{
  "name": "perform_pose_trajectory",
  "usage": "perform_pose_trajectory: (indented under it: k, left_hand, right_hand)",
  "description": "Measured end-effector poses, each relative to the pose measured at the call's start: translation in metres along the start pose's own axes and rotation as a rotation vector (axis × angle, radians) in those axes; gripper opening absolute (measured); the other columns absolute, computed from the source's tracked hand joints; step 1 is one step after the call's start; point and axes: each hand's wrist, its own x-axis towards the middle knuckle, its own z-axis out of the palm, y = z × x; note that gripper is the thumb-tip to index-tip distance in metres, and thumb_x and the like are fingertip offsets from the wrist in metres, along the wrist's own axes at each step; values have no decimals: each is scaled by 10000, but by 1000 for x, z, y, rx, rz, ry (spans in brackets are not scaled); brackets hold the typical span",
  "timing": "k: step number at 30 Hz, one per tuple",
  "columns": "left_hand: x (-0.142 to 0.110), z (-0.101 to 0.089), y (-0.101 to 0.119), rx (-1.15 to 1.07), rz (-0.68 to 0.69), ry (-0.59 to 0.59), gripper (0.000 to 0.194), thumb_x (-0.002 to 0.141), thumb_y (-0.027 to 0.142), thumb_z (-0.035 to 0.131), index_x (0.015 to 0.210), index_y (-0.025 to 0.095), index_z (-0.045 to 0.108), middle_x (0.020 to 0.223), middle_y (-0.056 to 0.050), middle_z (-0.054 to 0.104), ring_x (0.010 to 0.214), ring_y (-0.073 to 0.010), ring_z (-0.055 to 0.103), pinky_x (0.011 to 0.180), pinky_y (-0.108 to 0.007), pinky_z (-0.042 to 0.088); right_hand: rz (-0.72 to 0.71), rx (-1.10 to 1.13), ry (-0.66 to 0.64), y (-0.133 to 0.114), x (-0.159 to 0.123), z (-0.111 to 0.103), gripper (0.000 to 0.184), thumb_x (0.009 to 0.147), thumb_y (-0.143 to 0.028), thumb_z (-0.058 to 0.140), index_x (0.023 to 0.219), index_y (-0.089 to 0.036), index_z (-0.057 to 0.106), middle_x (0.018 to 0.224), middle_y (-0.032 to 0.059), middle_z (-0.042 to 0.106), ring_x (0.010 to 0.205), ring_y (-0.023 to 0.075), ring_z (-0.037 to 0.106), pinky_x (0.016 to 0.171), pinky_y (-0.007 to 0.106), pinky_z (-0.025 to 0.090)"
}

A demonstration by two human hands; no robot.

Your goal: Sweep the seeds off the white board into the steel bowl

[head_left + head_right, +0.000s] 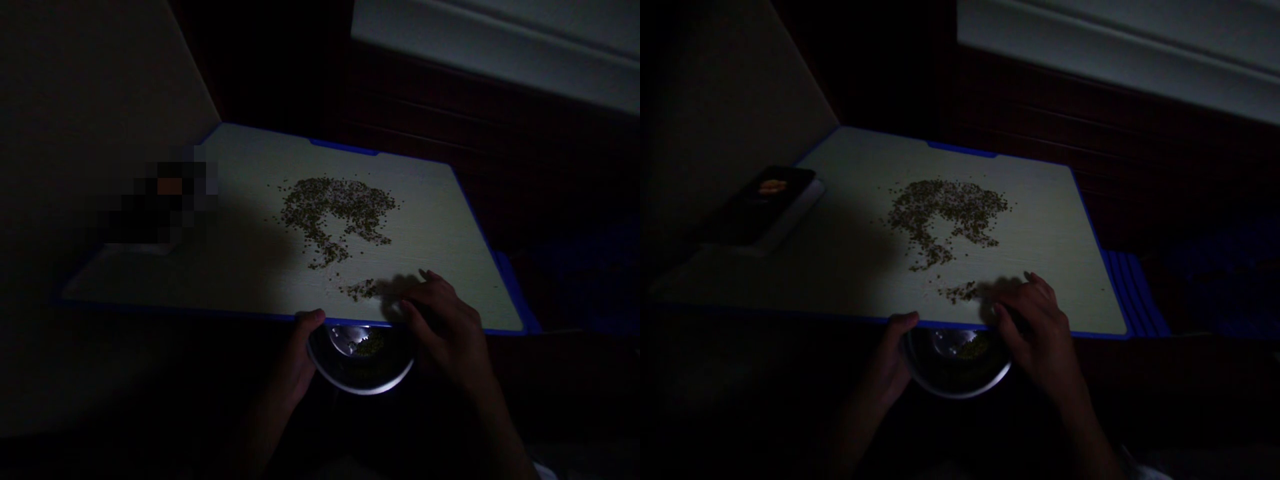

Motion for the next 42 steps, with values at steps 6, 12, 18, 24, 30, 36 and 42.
perform_pose_trajectory:
  k: [6, 12, 18, 24, 30, 36, 42]
  left_hand:
    - [-1, 6, 3, -50, 11, -49, 364, 729, 474, 920, 928, 187, 818, 920, -68, 857, 1082, -356, 784, 1037, -468, 563]
    - [3, 9, 2, -41, 10, -16, 297, 741, 391, 923, 892, 173, 791, 808, -47, 822, 1027, -331, 793, 1031, -450, 566]
    - [8, 11, 0, -53, 75, -24, 332, 672, 385, 942, 877, 182, 777, 865, -56, 840, 1065, -349, 789, 1031, -461, 571]
    - [14, 4, -6, -37, 115, -56, 344, 704, 419, 927, 911, 182, 787, 887, -60, 843, 1050, -335, 786, 1044, -466, 564]
    - [15, 4, -7, -20, 141, -52, 345, 703, 441, 926, 885, 183, 786, 905, -67, 845, 1066, -345, 780, 1055, -466, 556]
    - [17, 3, -8, -8, 149, 5, 367, 692, 445, 930, 922, 192, 797, 904, -53, 852, 1089, -351, 779, 1066, -472, 550]
    - [14, 4, -8, 5, 126, -28, 358, 698, 475, 912, 883, 193, 791, 900, -61, 855, 1093, -372, 784, 1052, -484, 559]
  right_hand:
    - [66, 3, 70, 4, -3, -2, 99, 998, -291, 682, 1063, -296, 756, 1028, 31, 832, 1035, 267, 775, 1127, 584, 530]
    - [175, -2, 112, 16, 3, -5, 178, 1003, -359, 665, 1109, -259, 767, 1070, 74, 812, 996, 265, 752, 897, 477, 596]
    - [130, -2, 74, 18, 10, -1, 190, 985, -361, 672, 1092, -241, 773, 1055, 79, 817, 985, 265, 757, 875, 449, 592]
    - [88, 28, 48, 16, 11, -4, 169, 986, -345, 661, 1064, -254, 780, 1008, 69, 825, 941, 259, 761, 840, 446, 600]
    - [34, 46, 53, 16, 8, -8, 122, 971, -310, 680, 1034, -265, 775, 991, 42, 846, 956, 262, 804, 1071, 555, 568]
    - [22, 43, 65, 19, 8, -8, 113, 967, -310, 682, 1024, -282, 776, 963, 28, 847, 916, 260, 813, 1094, 565, 572]
    - [-8, 35, 27, 20, 6, -9, 106, 975, -296, 675, 1013, -279, 772, 952, 17, 847, 900, 257, 813, 1141, 578, 543]
